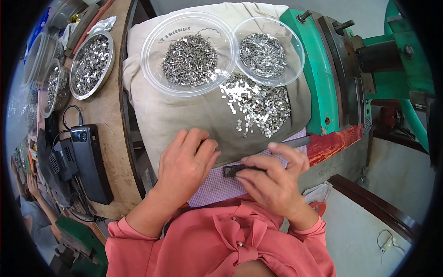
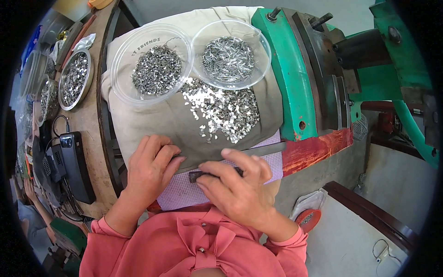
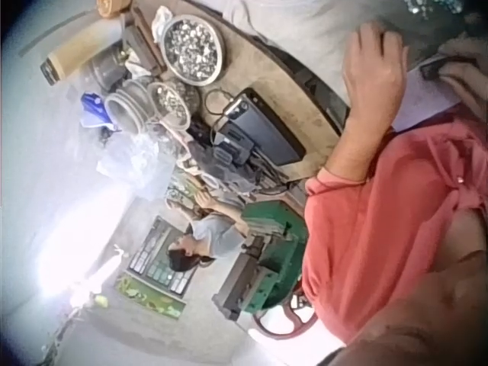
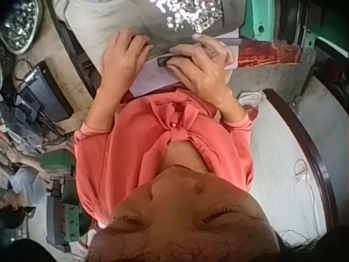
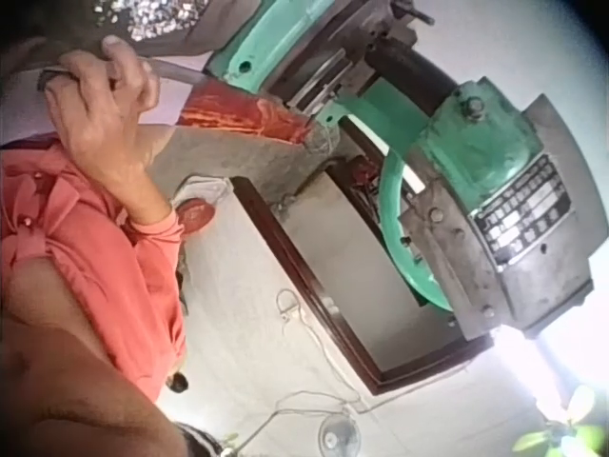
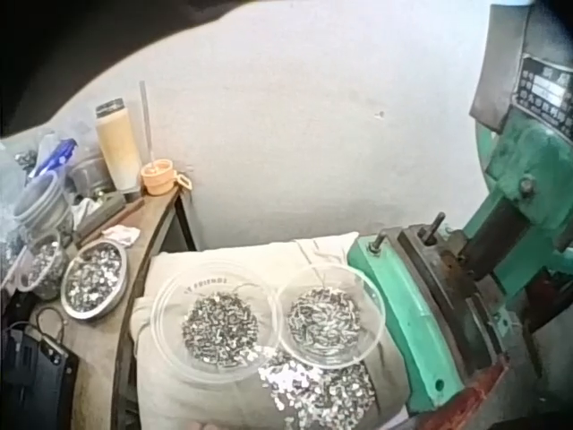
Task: The person inserts small metal pieces into a slotted fixture by hand, compresses the fixture using a mechanical press, and places additional metal pieces into the fixture.
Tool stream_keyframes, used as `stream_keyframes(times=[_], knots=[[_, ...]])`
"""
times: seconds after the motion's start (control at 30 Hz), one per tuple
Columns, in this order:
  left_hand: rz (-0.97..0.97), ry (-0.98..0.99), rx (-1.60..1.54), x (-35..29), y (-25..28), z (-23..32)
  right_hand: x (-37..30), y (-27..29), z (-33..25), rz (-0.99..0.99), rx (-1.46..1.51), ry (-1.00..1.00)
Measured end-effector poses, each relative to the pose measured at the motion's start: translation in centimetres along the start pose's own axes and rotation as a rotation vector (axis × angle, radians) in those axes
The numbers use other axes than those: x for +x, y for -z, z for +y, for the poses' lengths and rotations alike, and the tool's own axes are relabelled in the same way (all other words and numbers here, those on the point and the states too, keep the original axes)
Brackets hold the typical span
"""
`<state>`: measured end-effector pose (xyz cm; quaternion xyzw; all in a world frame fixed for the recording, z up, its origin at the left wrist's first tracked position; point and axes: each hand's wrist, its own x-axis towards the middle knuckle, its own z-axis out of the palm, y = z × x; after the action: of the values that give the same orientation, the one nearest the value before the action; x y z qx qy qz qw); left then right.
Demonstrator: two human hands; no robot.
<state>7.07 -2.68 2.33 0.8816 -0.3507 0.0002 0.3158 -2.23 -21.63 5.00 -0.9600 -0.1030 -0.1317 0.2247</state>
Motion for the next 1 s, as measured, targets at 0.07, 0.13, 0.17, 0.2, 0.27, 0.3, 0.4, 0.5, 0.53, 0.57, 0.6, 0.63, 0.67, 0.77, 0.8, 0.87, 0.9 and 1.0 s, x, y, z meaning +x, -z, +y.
stream_keyframes(times=[0.07, 0.13, 0.17, 0.2, 0.27, 0.3, 0.4, 0.5, 0.53, 0.57, 0.6, 0.63, 0.67, 0.77, 0.8, 0.87, 0.9, 1.0], knots=[[-0.001, 0.007, -0.01, 0.0, 0.0, 0.0, -0.6, -0.8, -0.6, 0.003, -0.111, 0.041], [0.004, 0.007, -0.006, -0.1, -0.2, 0.0, -0.8, -1.3, -0.7, -0.012, -0.166, 0.051], [0.01, 0.005, -0.003, -0.2, -0.2, 0.0, -0.9, -1.5, -0.8, -0.008, -0.158, 0.021], [0.009, 0.006, -0.004, -0.3, -0.2, -0.1, -0.9, -1.5, -0.8, -0.005, -0.15, -0.009], [0.006, 0.018, -0.015, -0.4, 0.0, 0.1, -0.9, -1.2, -0.8, 0.003, -0.118, -0.034], [0.004, 0.02, -0.015, -0.6, 0.2, 0.2, -1.0, -1.0, -0.7, 0.011, -0.087, -0.058], [0.012, 0.022, -0.061, -1.3, 0.7, 0.8, -1.6, -0.3, -0.3, 0.032, -0.064, -0.134], [-0.003, 0.02, -0.12, -2.2, 1.0, 1.2, -2.2, -0.2, 0.4, 0.038, -0.069, -0.169], [-0.006, 0.026, -0.144, -2.5, 1.0, 1.3, -2.1, -0.2, 0.4, 0.037, -0.068, -0.169], [-0.008, 0.032, -0.169, -2.7, 0.9, 1.4, -2.1, -0.2, 0.5, 0.017, -0.051, -0.171], [-0.007, 0.034, -0.168, -2.9, 0.8, 1.5, -2.0, -0.2, 0.5, -0.004, -0.034, -0.173], [0.006, 0.058, -0.172, -3.1, 0.7, 1.5, -1.8, -0.4, 0.5, -0.003, -0.032, -0.17], [0.019, 0.081, -0.176, -3.3, 0.6, 1.5, -1.5, -0.4, 0.5, -0.019, -0.02, -0.176], [0.046, 0.096, -0.161, -3.5, 0.3, 1.7, -1.0, -0.9, 0.9, -0.043, -0.001, -0.155], [0.047, 0.096, -0.161, -3.6, 0.2, 1.8, -1.0, -1.0, 1.0, -0.05, 0.006, -0.129], [0.057, 0.083, -0.173, -3.7, 0.0, 1.9, -0.8, -1.1, 1.0, -0.055, 0.012, -0.107], [0.058, 0.084, -0.172, -3.9, -0.2, 2.0, -0.7, -1.1, 1.0, -0.059, 0.016, -0.087], [0.074, 0.049, -0.162, -4.4, -0.7, 2.3, -0.5, -0.9, 1.0, -0.06, 0.026, -0.044]])
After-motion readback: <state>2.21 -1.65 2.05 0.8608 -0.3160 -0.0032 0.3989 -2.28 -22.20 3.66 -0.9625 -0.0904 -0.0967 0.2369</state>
